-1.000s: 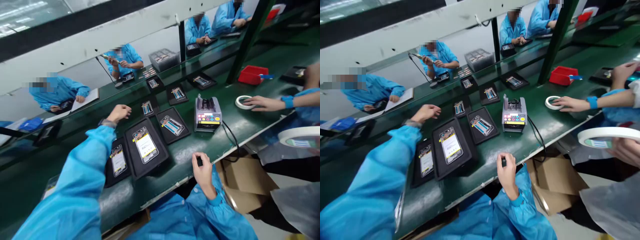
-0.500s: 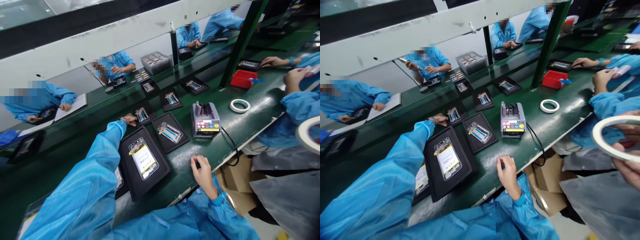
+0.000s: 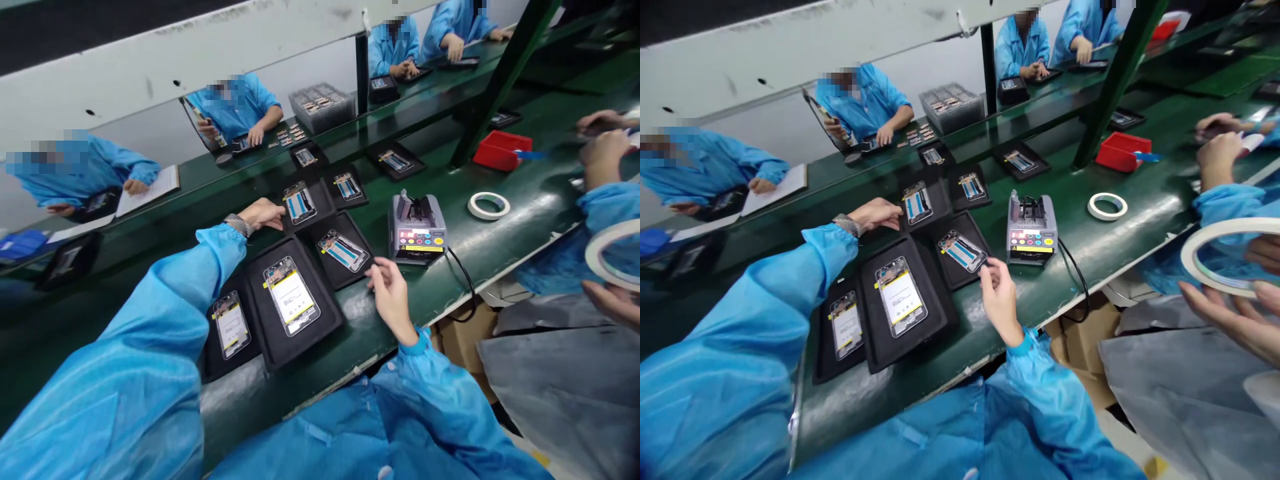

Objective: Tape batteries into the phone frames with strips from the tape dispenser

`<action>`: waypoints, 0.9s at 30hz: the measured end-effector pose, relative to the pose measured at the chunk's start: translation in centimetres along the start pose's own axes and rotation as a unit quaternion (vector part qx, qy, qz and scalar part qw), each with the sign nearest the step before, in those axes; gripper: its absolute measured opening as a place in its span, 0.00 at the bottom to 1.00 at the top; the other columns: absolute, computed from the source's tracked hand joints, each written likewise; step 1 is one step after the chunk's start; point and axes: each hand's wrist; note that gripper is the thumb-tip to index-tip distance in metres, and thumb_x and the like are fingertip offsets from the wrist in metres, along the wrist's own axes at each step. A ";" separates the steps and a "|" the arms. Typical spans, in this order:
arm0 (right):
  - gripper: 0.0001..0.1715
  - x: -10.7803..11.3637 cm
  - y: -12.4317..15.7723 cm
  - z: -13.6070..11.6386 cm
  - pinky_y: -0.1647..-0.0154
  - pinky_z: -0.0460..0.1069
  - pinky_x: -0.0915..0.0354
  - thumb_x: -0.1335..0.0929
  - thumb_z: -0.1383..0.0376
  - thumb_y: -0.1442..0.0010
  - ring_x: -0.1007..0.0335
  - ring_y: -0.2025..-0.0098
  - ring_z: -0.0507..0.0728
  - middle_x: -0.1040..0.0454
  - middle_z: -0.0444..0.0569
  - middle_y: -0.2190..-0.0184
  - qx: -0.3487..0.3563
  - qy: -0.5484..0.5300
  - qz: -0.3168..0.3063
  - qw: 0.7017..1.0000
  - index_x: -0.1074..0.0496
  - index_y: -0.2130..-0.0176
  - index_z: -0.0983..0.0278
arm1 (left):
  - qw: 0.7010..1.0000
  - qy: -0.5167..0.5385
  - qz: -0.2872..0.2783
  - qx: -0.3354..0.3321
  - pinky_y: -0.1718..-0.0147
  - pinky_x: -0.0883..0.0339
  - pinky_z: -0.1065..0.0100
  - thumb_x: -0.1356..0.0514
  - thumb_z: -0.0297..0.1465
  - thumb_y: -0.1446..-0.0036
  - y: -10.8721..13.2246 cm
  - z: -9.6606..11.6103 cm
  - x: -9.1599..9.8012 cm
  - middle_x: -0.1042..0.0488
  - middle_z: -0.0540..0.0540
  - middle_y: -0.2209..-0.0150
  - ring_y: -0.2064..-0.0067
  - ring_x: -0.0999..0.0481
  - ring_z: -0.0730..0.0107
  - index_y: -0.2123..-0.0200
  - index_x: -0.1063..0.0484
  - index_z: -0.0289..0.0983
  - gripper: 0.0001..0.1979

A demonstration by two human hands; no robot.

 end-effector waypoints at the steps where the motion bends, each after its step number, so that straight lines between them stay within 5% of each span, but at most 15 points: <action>1: 0.30 -1.0 -1.4 -0.7 0.70 0.48 0.31 0.33 0.48 0.32 0.27 0.69 0.54 0.22 0.49 0.63 -0.008 -0.033 0.004 0.999 0.34 0.42 0.65 | 1.000 -0.001 -0.007 -0.005 0.56 0.21 0.59 0.33 0.26 0.47 0.4 0.6 -0.5 0.21 0.39 0.74 0.65 0.18 0.59 0.69 0.24 0.28 0.05; 6: 0.47 -5.5 -8.3 -2.2 0.81 0.46 0.34 0.33 0.42 0.35 0.25 0.73 0.54 0.24 0.48 0.60 -0.065 -0.130 -0.014 0.989 0.50 0.30 0.64 | 0.999 -0.034 -0.025 -0.015 0.58 0.21 0.57 0.32 0.26 0.48 2.1 3.2 -3.2 0.24 0.40 0.78 0.68 0.18 0.55 0.70 0.24 0.28 0.06; 12: 0.35 -7.4 -12.4 -1.2 0.85 0.46 0.38 0.34 0.51 0.33 0.33 0.83 0.53 0.32 0.38 0.77 -0.058 -0.125 0.046 0.989 0.43 0.35 0.65 | 0.994 -0.044 -0.097 -0.021 0.58 0.22 0.59 0.32 0.31 0.46 2.5 4.8 -6.3 0.21 0.38 0.73 0.65 0.17 0.56 0.72 0.26 0.30 0.09; 15: 0.35 -6.6 -11.3 -0.2 0.82 0.47 0.37 0.36 0.52 0.32 0.34 0.83 0.54 0.32 0.38 0.78 -0.030 -0.104 0.082 0.991 0.44 0.34 0.65 | 0.980 -0.100 -0.163 -0.051 0.56 0.24 0.59 0.33 0.43 0.44 3.7 4.4 -5.9 0.18 0.33 0.62 0.58 0.17 0.53 0.68 0.24 0.31 0.17; 18: 0.37 -5.4 -8.4 1.2 0.79 0.47 0.35 0.36 0.52 0.33 0.32 0.81 0.54 0.30 0.40 0.77 -0.027 -0.086 0.082 0.993 0.46 0.32 0.65 | 0.941 -0.240 -0.176 -0.162 0.48 0.29 0.60 0.34 0.55 0.48 6.6 2.4 -4.7 0.19 0.37 0.50 0.48 0.21 0.52 0.56 0.23 0.36 0.29; 22: 0.40 -4.2 -5.2 2.7 0.81 0.47 0.36 0.35 0.51 0.34 0.33 0.83 0.55 0.33 0.37 0.82 -0.066 -0.100 0.065 0.991 0.46 0.32 0.67 | 0.895 -0.371 -0.109 -0.224 0.42 0.35 0.59 0.40 0.58 0.44 10.9 -0.8 -4.5 0.24 0.36 0.42 0.42 0.25 0.48 0.41 0.29 0.37 0.37; 27: 0.43 -3.5 -4.3 3.1 0.81 0.47 0.34 0.34 0.49 0.36 0.32 0.82 0.55 0.33 0.36 0.82 -0.087 -0.122 0.025 0.988 0.45 0.31 0.67 | 0.877 -0.427 -0.022 -0.218 0.39 0.37 0.56 0.45 0.49 0.38 12.5 -2.1 -5.7 0.29 0.34 0.38 0.37 0.30 0.46 0.40 0.31 0.34 0.31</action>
Point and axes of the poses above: each hand's wrist, its own y-axis away from the middle knuckle, its own x-axis out of the back of the hand, z = x × y
